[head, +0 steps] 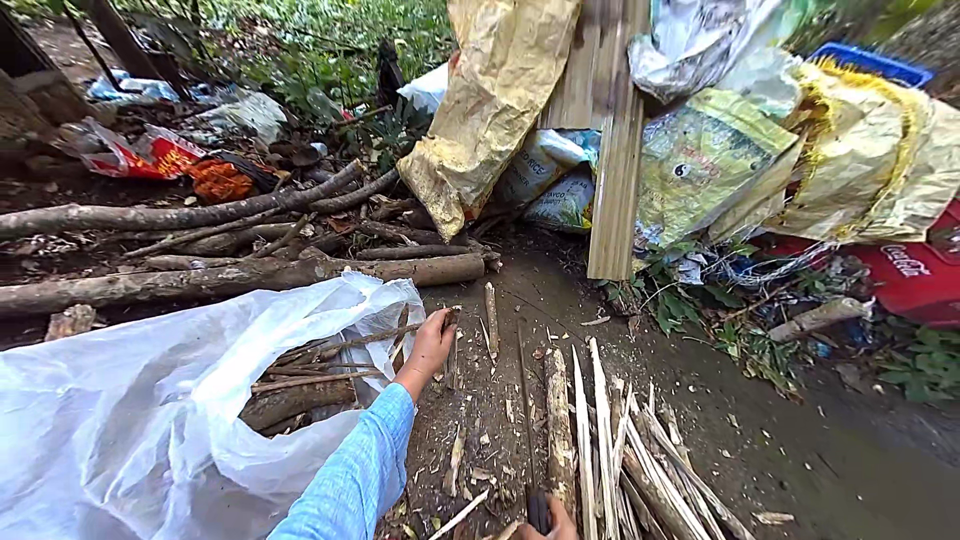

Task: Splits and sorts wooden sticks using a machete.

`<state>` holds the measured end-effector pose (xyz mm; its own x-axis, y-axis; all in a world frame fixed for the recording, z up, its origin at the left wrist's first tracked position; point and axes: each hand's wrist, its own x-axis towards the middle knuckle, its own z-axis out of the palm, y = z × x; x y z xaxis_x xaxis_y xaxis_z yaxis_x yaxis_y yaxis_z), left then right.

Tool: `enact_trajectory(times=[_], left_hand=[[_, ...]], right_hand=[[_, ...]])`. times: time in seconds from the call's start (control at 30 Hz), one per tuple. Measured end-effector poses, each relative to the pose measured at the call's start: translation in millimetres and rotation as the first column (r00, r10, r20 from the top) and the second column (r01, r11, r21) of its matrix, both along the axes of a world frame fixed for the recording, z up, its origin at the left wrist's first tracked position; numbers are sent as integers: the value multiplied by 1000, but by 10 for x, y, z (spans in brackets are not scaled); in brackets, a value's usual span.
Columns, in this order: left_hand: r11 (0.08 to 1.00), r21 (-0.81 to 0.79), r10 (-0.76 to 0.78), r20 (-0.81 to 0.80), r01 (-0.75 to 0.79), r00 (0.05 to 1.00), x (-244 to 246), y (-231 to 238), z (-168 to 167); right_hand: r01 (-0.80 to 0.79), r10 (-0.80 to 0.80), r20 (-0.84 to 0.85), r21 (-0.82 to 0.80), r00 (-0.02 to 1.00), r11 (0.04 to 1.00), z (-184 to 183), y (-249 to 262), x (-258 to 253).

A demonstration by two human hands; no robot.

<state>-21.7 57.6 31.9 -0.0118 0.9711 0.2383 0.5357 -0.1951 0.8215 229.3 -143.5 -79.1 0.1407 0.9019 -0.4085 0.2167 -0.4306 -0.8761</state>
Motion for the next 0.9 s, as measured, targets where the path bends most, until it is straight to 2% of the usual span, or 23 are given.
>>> enact_trajectory(times=[0.07, 0.13, 0.2, 0.27, 0.37, 0.43, 0.53, 0.6, 0.9], left_hand=[[998, -52, -23, -17, 22, 1000, 19, -20, 60], [993, -106, -51, -39, 47, 998, 54, -34, 125], [987, -147, -69, -59, 60, 996, 103, -28, 176], [984, -166, -81, -77, 68, 994, 149, -19, 215], [979, -184, -106, -91, 88, 990, 185, -17, 240], [978, -186, -118, -98, 98, 988, 195, -13, 242], [976, -185, -135, -100, 115, 986, 203, 0, 210], [974, -192, -145, -99, 125, 984, 216, 3, 207], [974, -168, -176, -119, 155, 977, 263, 48, 194]], right_hand=[[-23, 30, -51, 145, 998, 989, 337, 76, -35], [-64, 81, -86, 181, 993, 981, 754, 148, -72], [-94, 111, -62, 237, 992, 967, 1067, 165, -131], [-126, 135, -6, 308, 991, 943, 1228, 148, -200], [-165, 134, 113, 341, 984, 925, 1285, 124, -293], [-186, 138, 172, 305, 975, 934, 1279, 143, -321], [-214, 179, 191, 179, 965, 960, 1220, 214, -278], [-207, 180, 169, 161, 969, 965, 1167, 229, -230], [-149, 98, 154, 372, 983, 916, 1129, 116, -306]])
